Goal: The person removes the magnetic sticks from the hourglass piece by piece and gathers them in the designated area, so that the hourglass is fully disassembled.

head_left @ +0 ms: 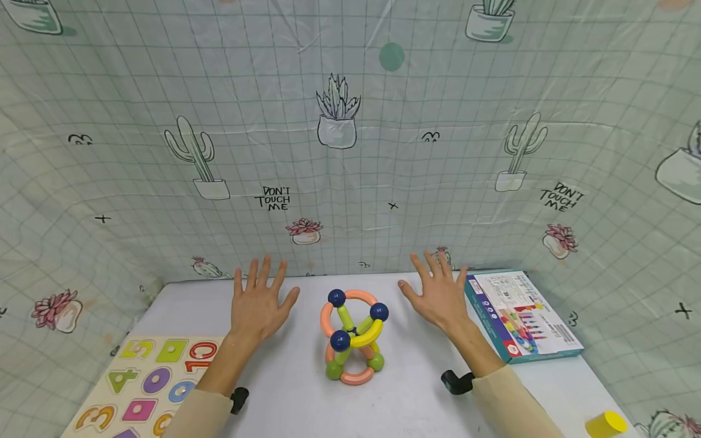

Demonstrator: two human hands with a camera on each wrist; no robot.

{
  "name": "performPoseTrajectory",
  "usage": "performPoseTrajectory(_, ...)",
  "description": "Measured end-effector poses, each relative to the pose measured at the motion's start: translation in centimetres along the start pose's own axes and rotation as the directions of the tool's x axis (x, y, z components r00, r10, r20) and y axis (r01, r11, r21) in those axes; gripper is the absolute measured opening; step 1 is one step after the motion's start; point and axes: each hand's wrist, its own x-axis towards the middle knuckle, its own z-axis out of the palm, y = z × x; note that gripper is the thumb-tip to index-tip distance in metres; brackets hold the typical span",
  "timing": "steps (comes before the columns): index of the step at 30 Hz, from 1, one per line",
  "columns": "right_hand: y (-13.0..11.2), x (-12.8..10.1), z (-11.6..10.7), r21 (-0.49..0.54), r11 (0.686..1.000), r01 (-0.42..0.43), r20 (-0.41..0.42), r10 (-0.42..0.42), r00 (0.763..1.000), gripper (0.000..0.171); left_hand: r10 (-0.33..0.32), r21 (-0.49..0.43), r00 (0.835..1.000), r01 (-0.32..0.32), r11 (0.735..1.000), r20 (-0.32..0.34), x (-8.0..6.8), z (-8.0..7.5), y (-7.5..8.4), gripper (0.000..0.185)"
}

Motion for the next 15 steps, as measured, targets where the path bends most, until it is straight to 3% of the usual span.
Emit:
performPoseTrajectory(4,-1.1,-0.8,-2.1,0.206,0.978,0.022,-0.077,-0.006,0.997,0.055,0.024,-0.081,0.999,-0.027,0.996,-0.043,-0.6,-1.4,1.0,0.069)
performPoseTrajectory(9,-2.5,-2.2,-4.2,0.457,0.889,0.038,-0.071,-0.006,0.997,0.04,0.05,-0.264,0.991,-0.082,0.961,-0.124,-2.1,-3.3,2.9,0.065)
performPoseTrajectory(13,-3.5,-3.7,-4.8,0.562,0.827,0.005,0.005,-0.01,1.0,0.033,0.021,-0.438,0.995,-0.064,0.897,-0.102,-3.7,-3.8,4.6,0.064)
performPoseTrajectory(15,-4.0,-4.6,-4.9,0.604,0.796,-0.021,0.046,-0.009,0.999,0.03,-0.012,-0.557,0.999,-0.013,0.831,-0.042,-4.4,-3.8,5.5,0.063)
